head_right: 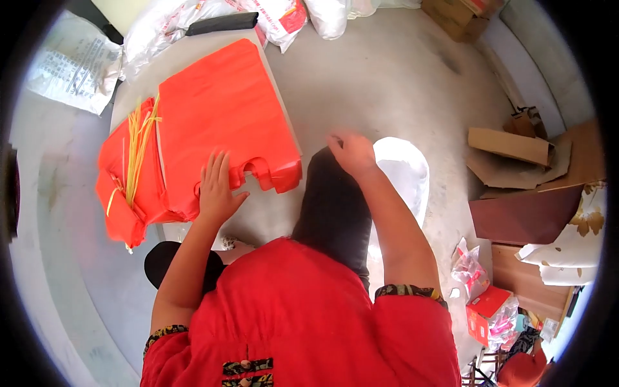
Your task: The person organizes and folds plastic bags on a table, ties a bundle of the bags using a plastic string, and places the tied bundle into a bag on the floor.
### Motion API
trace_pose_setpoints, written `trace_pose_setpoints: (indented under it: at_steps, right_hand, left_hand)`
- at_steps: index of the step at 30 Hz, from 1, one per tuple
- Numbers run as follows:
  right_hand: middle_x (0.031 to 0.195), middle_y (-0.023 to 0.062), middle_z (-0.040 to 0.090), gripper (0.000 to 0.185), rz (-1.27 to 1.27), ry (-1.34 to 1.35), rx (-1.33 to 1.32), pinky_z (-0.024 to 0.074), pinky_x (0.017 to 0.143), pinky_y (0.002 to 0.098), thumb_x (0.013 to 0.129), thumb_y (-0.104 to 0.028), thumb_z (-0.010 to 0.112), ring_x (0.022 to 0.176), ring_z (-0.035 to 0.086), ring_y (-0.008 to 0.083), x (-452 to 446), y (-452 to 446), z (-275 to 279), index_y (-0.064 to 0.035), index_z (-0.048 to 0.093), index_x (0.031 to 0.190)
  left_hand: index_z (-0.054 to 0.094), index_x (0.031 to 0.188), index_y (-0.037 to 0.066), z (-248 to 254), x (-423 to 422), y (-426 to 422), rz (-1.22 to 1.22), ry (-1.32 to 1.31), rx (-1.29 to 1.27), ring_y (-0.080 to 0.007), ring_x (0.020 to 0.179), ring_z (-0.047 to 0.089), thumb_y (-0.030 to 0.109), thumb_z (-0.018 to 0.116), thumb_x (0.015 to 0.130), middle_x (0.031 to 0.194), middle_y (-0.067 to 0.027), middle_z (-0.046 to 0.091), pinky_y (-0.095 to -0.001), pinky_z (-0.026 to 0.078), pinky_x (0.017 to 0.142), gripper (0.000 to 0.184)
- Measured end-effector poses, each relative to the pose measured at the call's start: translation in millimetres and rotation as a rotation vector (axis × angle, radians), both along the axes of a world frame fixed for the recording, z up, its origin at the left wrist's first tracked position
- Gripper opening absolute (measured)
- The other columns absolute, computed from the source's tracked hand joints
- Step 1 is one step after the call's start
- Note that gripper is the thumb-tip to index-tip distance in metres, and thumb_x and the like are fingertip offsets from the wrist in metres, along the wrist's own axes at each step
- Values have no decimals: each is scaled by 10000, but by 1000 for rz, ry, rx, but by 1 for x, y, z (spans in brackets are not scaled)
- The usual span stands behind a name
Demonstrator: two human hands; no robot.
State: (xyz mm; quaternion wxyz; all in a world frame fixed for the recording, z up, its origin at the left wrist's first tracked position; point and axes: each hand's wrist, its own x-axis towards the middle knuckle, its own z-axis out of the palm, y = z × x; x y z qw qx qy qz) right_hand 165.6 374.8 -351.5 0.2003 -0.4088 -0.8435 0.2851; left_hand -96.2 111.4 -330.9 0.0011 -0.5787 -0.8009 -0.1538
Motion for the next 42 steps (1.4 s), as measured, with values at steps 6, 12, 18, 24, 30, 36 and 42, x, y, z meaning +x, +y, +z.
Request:
trace_pose_setpoints:
  at_steps: [6, 12, 18, 24, 30, 36, 42]
  right_hand:
    - [1044, 122, 750, 141, 299, 191, 385, 561, 831, 432, 931, -140, 691, 975, 697, 340, -33, -33, 2, -60, 745, 1034]
    - [1145, 113, 668, 279, 698, 348, 444, 539, 892, 442, 773, -20, 686, 1055, 635, 344, -116, -105, 10, -59, 673, 1049]
    - [1222, 158, 653, 280, 585, 395, 385, 526, 928, 463, 788, -20, 705, 1097, 626, 368, -159, -121, -8, -21, 675, 1067]
    - [1117, 170, 685, 182, 685, 350, 308, 518, 922, 470, 853, -59, 693, 1064, 622, 379, -170, -121, 3, -33, 696, 1034]
    - [767, 48, 612, 257, 410, 130, -605, 541, 560, 368, 1004, -290, 636, 723, 607, 194, -189, -124, 32, -38, 683, 985]
    - [773, 15, 604, 249, 266, 342, -369, 518, 492, 325, 1011, -307, 640, 666, 615, 153, -181, -130, 23, -75, 674, 1095]
    - [950, 72, 708, 402, 458, -46, 47, 569, 769, 356, 947, -123, 723, 831, 697, 194, -146, -147, -8, -34, 604, 1321]
  left_hand:
    - [392, 1547, 36, -11, -31, -46, 61, 32, -31, -379, 1525, 328, 239, 872, 765, 1619, -167, 393, -565, 287, 1214, 940]
    - [476, 1503, 64, -7, -50, -52, -16, 27, -10, -377, 1495, 380, 196, 827, 808, 1601, -159, 429, -558, 345, 1177, 790]
    - [518, 1468, 70, 2, -57, -53, -55, 5, -31, -361, 1447, 438, 138, 785, 825, 1531, -142, 506, -527, 368, 1168, 699]
    - [637, 1334, 59, 10, -72, -45, -109, -85, 28, -343, 1288, 541, 118, 785, 815, 1369, -119, 606, -460, 428, 1112, 543]
    - [704, 1070, 23, 13, -84, -25, -110, -286, 116, -332, 1153, 594, 122, 783, 826, 1181, -124, 667, -439, 487, 986, 275]
    - [675, 903, -28, -1, -88, -2, 121, -669, 180, -280, 875, 632, 114, 733, 889, 883, -134, 663, -403, 500, 755, 154]
    - [670, 860, -22, 2, -87, 1, 157, -705, 252, -306, 692, 609, 169, 685, 912, 738, -162, 625, -420, 481, 650, 199]
